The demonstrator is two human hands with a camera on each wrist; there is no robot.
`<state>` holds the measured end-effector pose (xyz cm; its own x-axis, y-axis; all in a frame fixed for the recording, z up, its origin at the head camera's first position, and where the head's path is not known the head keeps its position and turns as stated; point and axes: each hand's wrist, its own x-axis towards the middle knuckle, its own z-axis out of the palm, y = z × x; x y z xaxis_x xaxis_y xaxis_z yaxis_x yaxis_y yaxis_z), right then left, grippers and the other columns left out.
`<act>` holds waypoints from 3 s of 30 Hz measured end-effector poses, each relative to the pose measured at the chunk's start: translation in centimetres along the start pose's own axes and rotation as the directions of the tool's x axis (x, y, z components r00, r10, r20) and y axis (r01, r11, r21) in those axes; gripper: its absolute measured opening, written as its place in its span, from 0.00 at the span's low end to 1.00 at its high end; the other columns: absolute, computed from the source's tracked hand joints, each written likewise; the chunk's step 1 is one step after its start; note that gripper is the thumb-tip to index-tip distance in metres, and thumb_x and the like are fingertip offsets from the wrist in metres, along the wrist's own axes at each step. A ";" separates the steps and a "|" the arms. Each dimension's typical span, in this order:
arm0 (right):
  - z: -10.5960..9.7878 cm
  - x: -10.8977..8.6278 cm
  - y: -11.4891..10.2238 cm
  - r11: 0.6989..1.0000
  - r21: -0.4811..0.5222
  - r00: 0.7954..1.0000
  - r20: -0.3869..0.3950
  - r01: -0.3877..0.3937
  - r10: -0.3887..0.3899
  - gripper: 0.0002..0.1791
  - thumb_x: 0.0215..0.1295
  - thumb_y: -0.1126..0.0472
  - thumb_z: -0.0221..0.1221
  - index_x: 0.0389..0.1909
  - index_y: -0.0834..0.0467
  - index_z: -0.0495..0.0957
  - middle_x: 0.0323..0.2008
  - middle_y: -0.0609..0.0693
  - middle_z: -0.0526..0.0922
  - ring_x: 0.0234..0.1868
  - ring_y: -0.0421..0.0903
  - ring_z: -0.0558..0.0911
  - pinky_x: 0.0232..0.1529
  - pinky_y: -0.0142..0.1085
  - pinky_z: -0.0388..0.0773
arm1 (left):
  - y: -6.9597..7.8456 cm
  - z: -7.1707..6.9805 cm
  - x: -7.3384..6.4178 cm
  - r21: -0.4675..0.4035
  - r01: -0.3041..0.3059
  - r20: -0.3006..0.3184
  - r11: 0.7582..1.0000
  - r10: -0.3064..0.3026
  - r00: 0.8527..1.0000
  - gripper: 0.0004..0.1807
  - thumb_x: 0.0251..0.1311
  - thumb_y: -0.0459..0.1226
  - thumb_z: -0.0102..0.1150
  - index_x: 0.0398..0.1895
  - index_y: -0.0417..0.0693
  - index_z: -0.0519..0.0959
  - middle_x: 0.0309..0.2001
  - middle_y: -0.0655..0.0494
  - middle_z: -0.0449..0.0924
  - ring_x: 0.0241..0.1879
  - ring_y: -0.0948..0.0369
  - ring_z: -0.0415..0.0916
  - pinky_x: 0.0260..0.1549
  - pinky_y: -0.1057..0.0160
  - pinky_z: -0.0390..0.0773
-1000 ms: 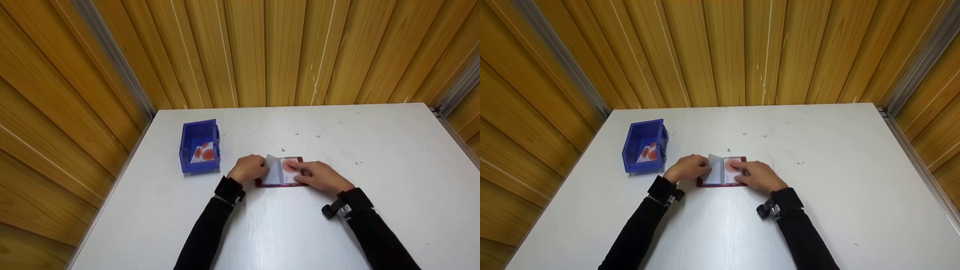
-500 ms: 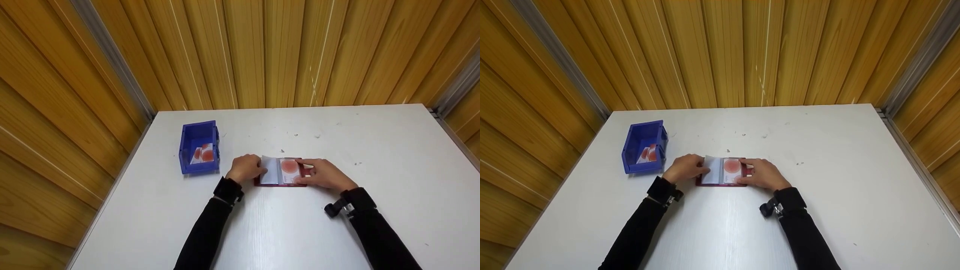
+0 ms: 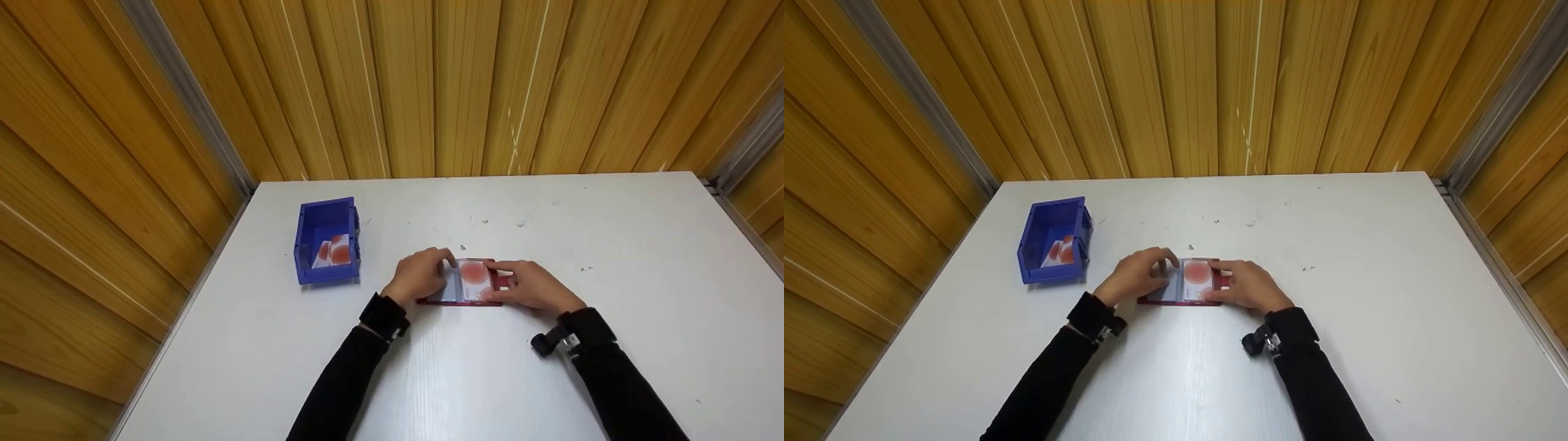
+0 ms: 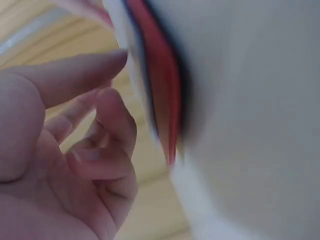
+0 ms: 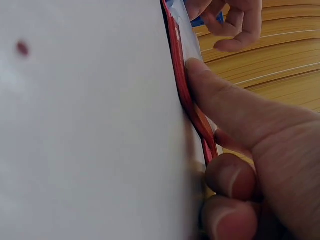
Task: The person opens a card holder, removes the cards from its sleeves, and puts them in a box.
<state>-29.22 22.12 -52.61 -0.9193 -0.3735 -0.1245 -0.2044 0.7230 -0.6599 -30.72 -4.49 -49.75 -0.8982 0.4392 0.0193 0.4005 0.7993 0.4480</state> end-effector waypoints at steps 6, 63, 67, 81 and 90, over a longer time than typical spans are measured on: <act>-0.1 0.0 0.0 1.000 -0.017 1.000 -0.003 0.019 -0.019 0.47 0.54 0.37 0.75 0.73 0.50 0.72 0.34 0.49 0.78 0.31 0.44 0.70 0.31 0.33 0.64 | 1.2 1.2 0.4 -0.092 -0.013 0.061 0.996 0.019 0.998 0.19 0.68 0.35 0.61 0.62 0.50 0.83 0.50 0.51 0.83 0.48 0.58 0.80 0.51 0.58 0.79; -0.1 -0.1 0.3 1.000 0.010 0.999 0.034 -0.002 0.002 0.48 0.52 0.41 0.77 0.75 0.45 0.70 0.41 0.52 0.81 0.23 0.42 0.69 0.23 0.32 0.63 | -1.0 -0.5 -0.2 -0.572 0.344 0.341 0.744 -0.166 0.925 0.13 0.68 0.33 0.61 0.22 0.45 0.79 0.15 0.59 0.74 0.14 0.66 0.69 0.18 0.68 0.70; -0.1 0.0 0.3 1.000 0.010 0.999 0.037 -0.005 0.004 0.49 0.51 0.40 0.77 0.75 0.45 0.70 0.28 0.47 0.75 0.20 0.42 0.68 0.21 0.31 0.62 | -2.2 -1.6 -0.4 -0.532 0.337 0.357 0.777 -0.155 0.921 0.12 0.68 0.34 0.62 0.24 0.44 0.81 0.15 0.58 0.74 0.15 0.65 0.70 0.21 0.67 0.72; 0.0 0.0 0.5 1.000 0.011 0.999 0.028 0.016 -0.016 0.48 0.52 0.39 0.77 0.74 0.46 0.71 0.33 0.48 0.79 0.23 0.42 0.70 0.23 0.32 0.65 | -3.5 -4.7 -0.8 -0.636 0.264 0.266 0.725 -0.116 0.957 0.05 0.72 0.35 0.59 0.36 0.42 0.80 0.20 0.54 0.74 0.18 0.65 0.67 0.25 0.62 0.69; -0.1 -0.1 0.5 0.998 0.061 0.999 0.044 0.003 -0.006 0.47 0.53 0.41 0.77 0.74 0.41 0.70 0.18 0.42 0.68 0.11 0.39 0.64 0.15 0.32 0.65 | -4.0 -7.7 -1.7 -0.768 0.105 0.020 0.632 -0.141 0.990 0.09 0.78 0.34 0.49 0.35 0.44 0.72 0.20 0.58 0.69 0.19 0.64 0.62 0.22 0.66 0.63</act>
<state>-29.25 22.57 -52.82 -0.9025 -0.4027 -0.1528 -0.1863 0.6849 -0.7044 -32.16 -11.64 -44.71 -0.9421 0.3297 -0.0617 0.0190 0.2362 0.9715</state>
